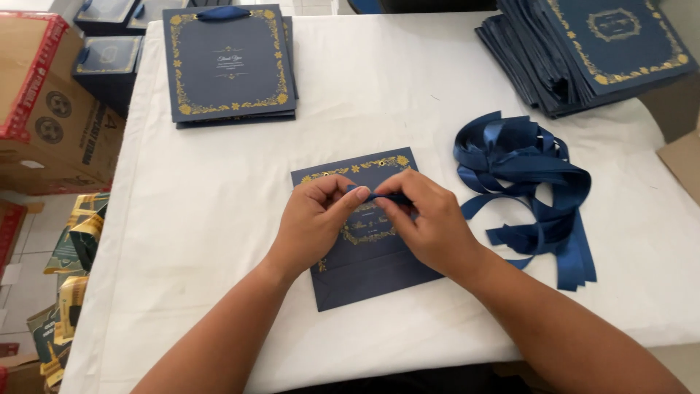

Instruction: Threading and tying decorative blue ribbons onto blue envelopes or gift bags.

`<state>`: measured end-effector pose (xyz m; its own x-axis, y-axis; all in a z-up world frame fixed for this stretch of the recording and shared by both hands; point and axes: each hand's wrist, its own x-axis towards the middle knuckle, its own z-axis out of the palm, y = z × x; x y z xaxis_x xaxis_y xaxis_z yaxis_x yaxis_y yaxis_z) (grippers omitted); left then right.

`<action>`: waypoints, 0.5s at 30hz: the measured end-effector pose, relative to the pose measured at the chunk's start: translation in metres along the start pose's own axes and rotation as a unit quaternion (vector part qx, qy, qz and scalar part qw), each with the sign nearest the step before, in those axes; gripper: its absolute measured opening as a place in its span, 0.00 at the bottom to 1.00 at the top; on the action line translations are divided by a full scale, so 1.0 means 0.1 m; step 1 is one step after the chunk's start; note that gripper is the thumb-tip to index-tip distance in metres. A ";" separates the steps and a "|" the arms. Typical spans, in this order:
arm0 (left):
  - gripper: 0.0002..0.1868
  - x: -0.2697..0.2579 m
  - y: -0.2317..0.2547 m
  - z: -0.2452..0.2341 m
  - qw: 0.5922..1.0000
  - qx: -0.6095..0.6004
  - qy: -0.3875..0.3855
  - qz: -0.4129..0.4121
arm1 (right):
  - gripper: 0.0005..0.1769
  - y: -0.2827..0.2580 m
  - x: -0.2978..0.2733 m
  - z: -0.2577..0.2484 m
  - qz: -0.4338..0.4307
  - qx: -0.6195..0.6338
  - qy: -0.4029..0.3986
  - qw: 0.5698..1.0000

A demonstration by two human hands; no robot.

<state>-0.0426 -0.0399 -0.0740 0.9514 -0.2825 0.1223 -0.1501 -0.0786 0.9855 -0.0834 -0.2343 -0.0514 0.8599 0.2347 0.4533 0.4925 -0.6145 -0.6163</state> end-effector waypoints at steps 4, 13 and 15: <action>0.27 -0.08 0.22 0.00 0.987 0.059 0.030 0.147 | 0.04 0.06 -0.05 0.01 0.076 0.042 0.025 0.996; 0.04 -0.06 0.15 -0.01 0.935 0.270 -0.091 0.211 | 0.04 0.20 0.00 -0.56 0.094 -0.127 0.029 0.987; 0.04 -0.08 0.16 0.03 0.934 0.279 -0.105 0.199 | 0.06 0.26 -0.03 -0.91 0.154 -0.216 -0.001 0.964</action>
<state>-0.0532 -0.0419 -0.0590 0.7258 -0.5716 0.3828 -0.6526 -0.3962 0.6458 -0.0850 -0.3200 -0.0103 0.9568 -0.0072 0.2905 0.1129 -0.9119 -0.3946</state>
